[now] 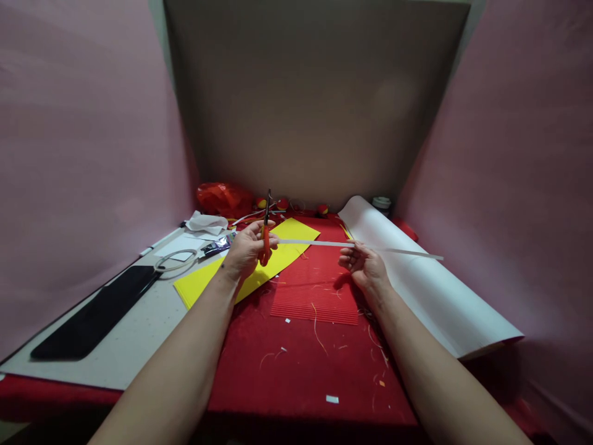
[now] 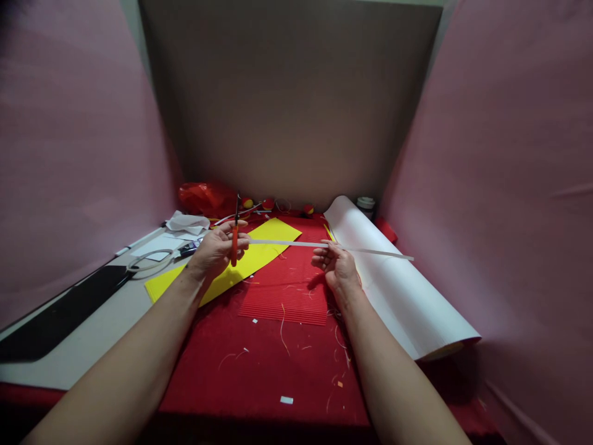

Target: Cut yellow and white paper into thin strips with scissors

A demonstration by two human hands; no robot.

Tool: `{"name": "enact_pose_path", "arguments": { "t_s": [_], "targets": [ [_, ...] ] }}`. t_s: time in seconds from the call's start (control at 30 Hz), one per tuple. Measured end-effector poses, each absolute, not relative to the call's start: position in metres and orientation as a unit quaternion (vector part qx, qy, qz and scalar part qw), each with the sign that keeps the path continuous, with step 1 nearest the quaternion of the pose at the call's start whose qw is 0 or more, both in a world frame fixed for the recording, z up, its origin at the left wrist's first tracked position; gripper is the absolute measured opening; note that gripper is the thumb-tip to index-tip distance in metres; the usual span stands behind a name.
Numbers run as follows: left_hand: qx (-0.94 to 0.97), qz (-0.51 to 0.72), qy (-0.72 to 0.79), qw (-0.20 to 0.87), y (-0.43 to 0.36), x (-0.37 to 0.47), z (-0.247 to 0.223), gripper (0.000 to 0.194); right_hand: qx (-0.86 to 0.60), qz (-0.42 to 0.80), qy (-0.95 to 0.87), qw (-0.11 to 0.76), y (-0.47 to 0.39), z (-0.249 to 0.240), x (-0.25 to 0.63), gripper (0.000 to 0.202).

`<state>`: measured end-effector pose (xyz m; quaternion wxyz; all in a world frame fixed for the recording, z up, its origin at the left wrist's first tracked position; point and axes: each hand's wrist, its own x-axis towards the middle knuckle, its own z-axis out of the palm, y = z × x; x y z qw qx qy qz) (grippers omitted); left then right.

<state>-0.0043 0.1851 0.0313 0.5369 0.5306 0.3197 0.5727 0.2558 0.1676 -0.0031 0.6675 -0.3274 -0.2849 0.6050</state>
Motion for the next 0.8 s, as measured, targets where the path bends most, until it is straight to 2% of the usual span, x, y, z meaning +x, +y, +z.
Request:
{"name": "enact_pose_path", "arguments": {
  "t_s": [0.23, 0.33, 0.47, 0.6, 0.7, 0.8],
  "targets": [
    [0.516, 0.597, 0.327, 0.519, 0.187, -0.002, 0.033, 0.050, -0.306, 0.624, -0.289, 0.658, 0.164, -0.002, 0.250, 0.013],
    [0.497, 0.609, 0.332, 0.521, 0.186, -0.003, 0.034, 0.050, -0.311, 0.651, -0.274, 0.636, 0.164, -0.001, 0.248, 0.020],
    [0.477, 0.628, 0.323, 0.523, 0.186, -0.005, 0.035, 0.046, -0.331, 0.721, -0.262, 0.550, 0.162, 0.002, 0.247, 0.037],
    [0.479, 0.628, 0.326, 0.520, 0.186, -0.007, 0.036, 0.046, -0.335, 0.759, -0.349, 0.436, 0.152, 0.008, 0.238, 0.033],
    [0.481, 0.624, 0.335, 0.517, 0.185, -0.008, 0.037, 0.047, -0.364, 0.634, -0.466, 0.497, 0.145, 0.013, 0.230, 0.024],
    [0.487, 0.617, 0.337, 0.518, 0.185, -0.007, 0.039, 0.049, -0.460, 0.329, -0.582, 0.584, 0.147, 0.014, 0.228, 0.019]
  ]
}}
